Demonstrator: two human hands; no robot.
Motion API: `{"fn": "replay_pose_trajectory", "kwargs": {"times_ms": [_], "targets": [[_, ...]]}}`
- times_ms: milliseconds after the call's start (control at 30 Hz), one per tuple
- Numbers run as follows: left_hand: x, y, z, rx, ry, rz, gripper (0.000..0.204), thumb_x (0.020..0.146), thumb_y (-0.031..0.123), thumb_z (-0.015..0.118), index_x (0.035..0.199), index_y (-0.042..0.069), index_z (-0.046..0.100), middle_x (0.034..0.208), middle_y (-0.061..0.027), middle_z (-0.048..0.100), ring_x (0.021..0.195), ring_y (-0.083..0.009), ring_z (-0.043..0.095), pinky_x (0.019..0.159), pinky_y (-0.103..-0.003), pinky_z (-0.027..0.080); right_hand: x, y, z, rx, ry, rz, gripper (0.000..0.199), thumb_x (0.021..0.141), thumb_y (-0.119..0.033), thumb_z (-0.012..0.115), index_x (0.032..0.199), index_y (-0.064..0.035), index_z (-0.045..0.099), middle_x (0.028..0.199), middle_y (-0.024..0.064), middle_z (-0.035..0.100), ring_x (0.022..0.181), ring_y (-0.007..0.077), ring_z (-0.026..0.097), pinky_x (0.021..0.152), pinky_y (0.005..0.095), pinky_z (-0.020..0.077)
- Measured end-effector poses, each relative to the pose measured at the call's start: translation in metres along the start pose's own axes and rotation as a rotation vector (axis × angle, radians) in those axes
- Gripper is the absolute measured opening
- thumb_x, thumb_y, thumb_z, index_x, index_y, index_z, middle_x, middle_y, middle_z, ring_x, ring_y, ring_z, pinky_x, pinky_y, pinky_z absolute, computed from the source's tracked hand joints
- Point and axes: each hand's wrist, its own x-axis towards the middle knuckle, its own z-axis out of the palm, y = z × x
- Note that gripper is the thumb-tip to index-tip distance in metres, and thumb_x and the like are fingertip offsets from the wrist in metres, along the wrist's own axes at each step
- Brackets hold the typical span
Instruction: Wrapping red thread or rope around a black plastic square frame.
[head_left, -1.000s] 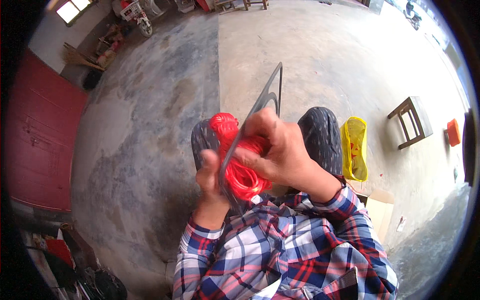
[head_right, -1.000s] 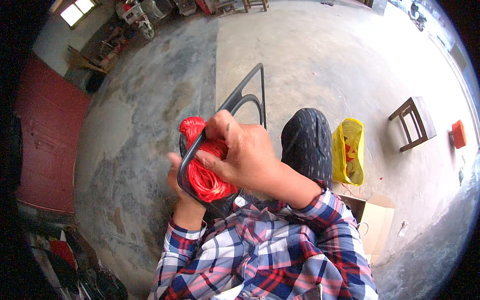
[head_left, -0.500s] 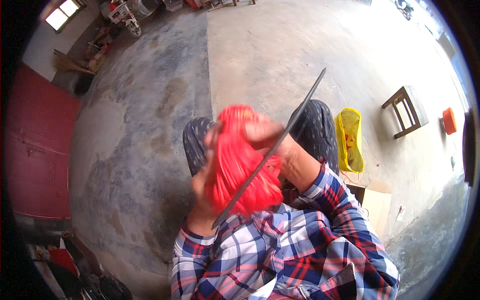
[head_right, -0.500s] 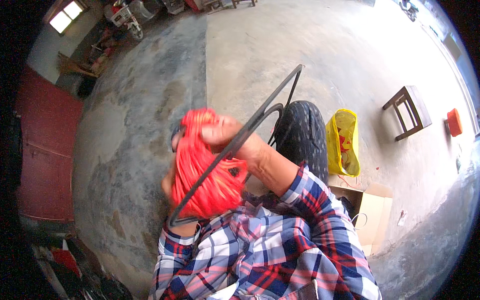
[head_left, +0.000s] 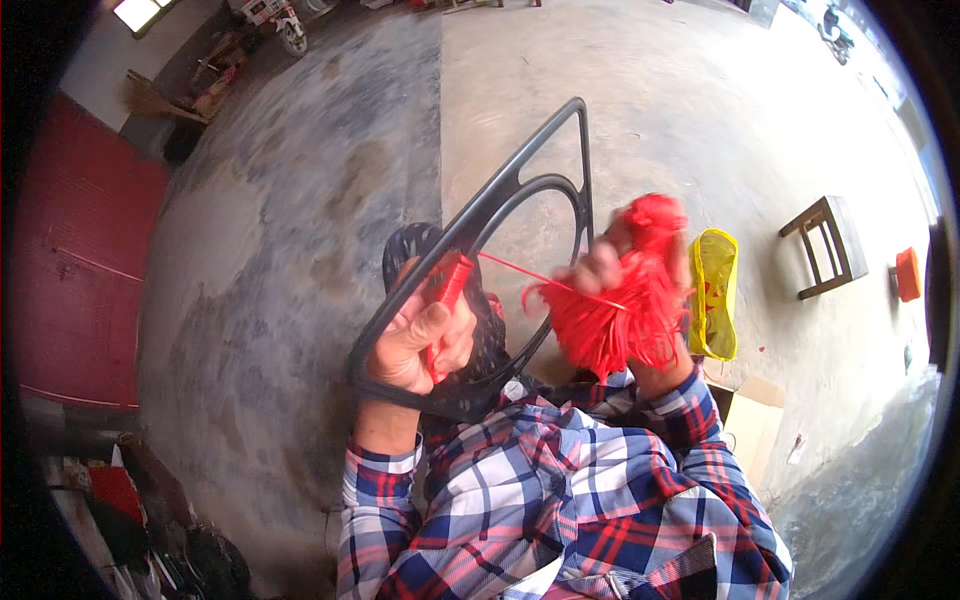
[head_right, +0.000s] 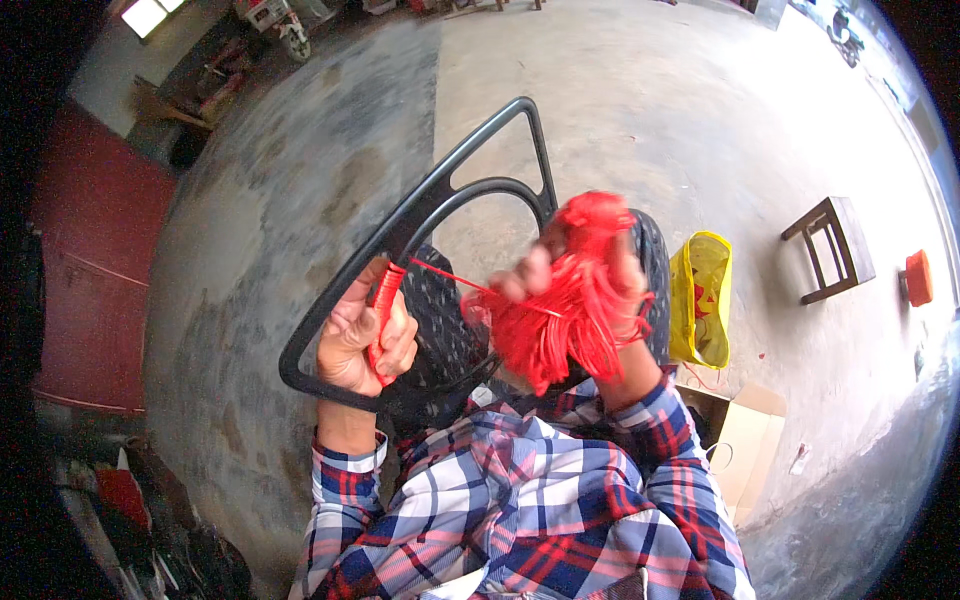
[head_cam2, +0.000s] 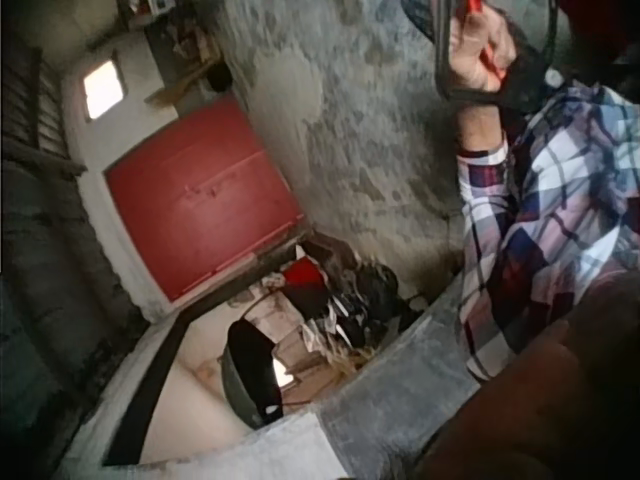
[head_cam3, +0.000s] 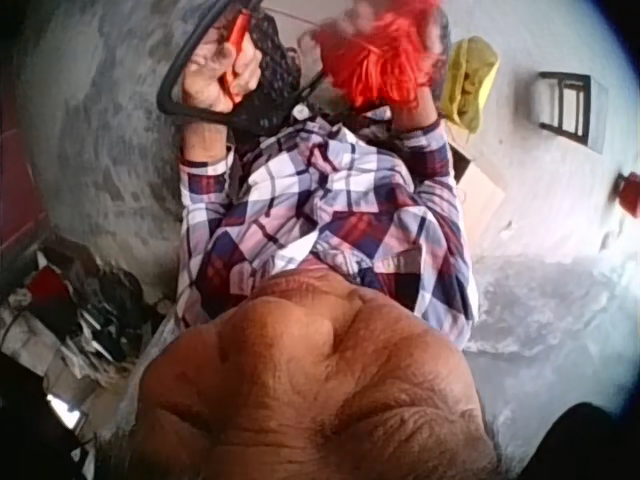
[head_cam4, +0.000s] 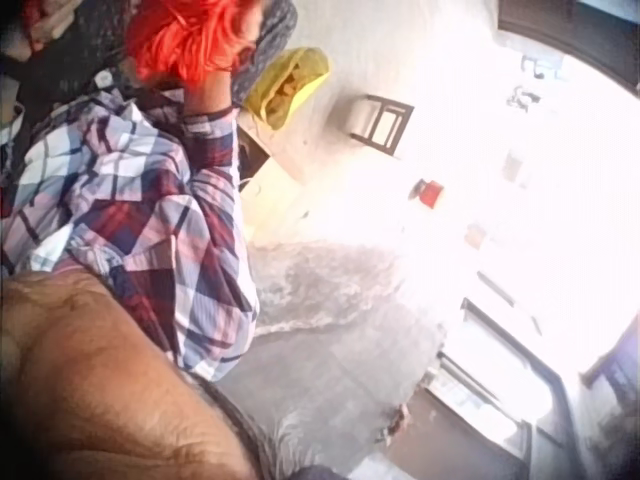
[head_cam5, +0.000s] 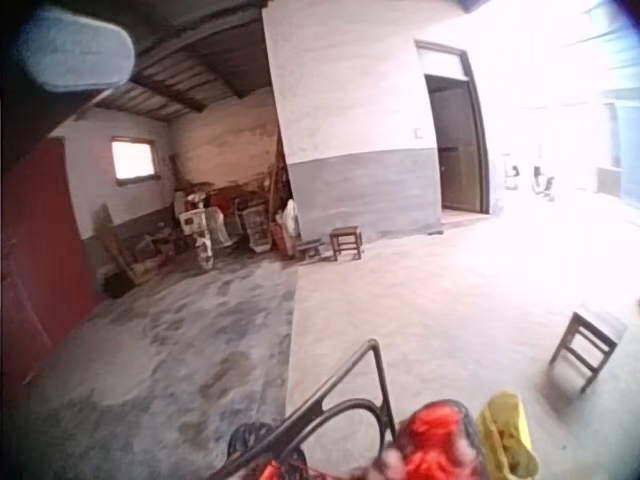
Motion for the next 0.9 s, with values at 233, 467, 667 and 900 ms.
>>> {"fn": "replay_pose_trajectory", "kwargs": {"times_ms": [233, 467, 667, 900], "targets": [[-0.004, -0.006, -0.031, -0.12, 0.047, 0.086, 0.05, 0.091, 0.022, 0.06, 0.136, 0.011, 0.041, 0.066, -0.006, 0.044, 0.041, -0.0119, 0.038, 0.036, -0.025, 0.027, -0.018, -0.003, 0.016, -0.359, 0.119, 0.229, 0.061, 0.089, -0.063, 0.044, 0.112, -0.0068, 0.05, 0.075, 0.0176, 0.059, 0.071, 0.0325, 0.061, 0.067, 0.0435, 0.0494], [0.0, -0.002, -0.034, -0.166, 0.028, 0.096, 0.047, 0.093, 0.029, 0.057, 0.133, 0.008, 0.047, 0.067, -0.0051, 0.044, 0.043, -0.0121, 0.038, 0.039, -0.025, 0.029, 0.015, -0.009, 0.023, -0.468, 0.738, 0.091, 0.038, 0.091, -0.025, 0.058, 0.122, -0.0034, 0.05, 0.103, 0.011, 0.062, 0.085, 0.0246, 0.063, 0.076, 0.0379, 0.0528], [0.009, -0.008, -0.005, -0.337, 0.005, -0.005, 0.084, 0.086, 0.068, 0.042, 0.134, -0.001, 0.044, 0.099, -0.0151, 0.063, 0.065, -0.0217, 0.059, 0.054, -0.031, 0.049, 0.034, -0.01, 0.068, -1.442, -0.112, 0.628, 0.058, 0.076, -0.018, 0.079, 0.125, 0.0016, 0.055, 0.102, 0.0112, 0.068, 0.089, 0.0157, 0.065, 0.073, 0.0279, 0.0516], [0.011, -0.022, 0.015, -0.05, 0.203, 0.087, 0.07, 0.09, 0.052, 0.053, 0.132, -0.003, 0.043, 0.135, -0.0158, 0.049, 0.126, -0.0298, 0.046, 0.109, -0.043, 0.032, 0.051, 0.024, 0.06, -1.944, -0.091, -0.112, 0.033, 0.071, -0.023, 0.08, 0.087, -0.0025, 0.061, 0.078, 0.0128, 0.064, 0.071, 0.0237, 0.065, 0.063, 0.0315, 0.0505]]}}
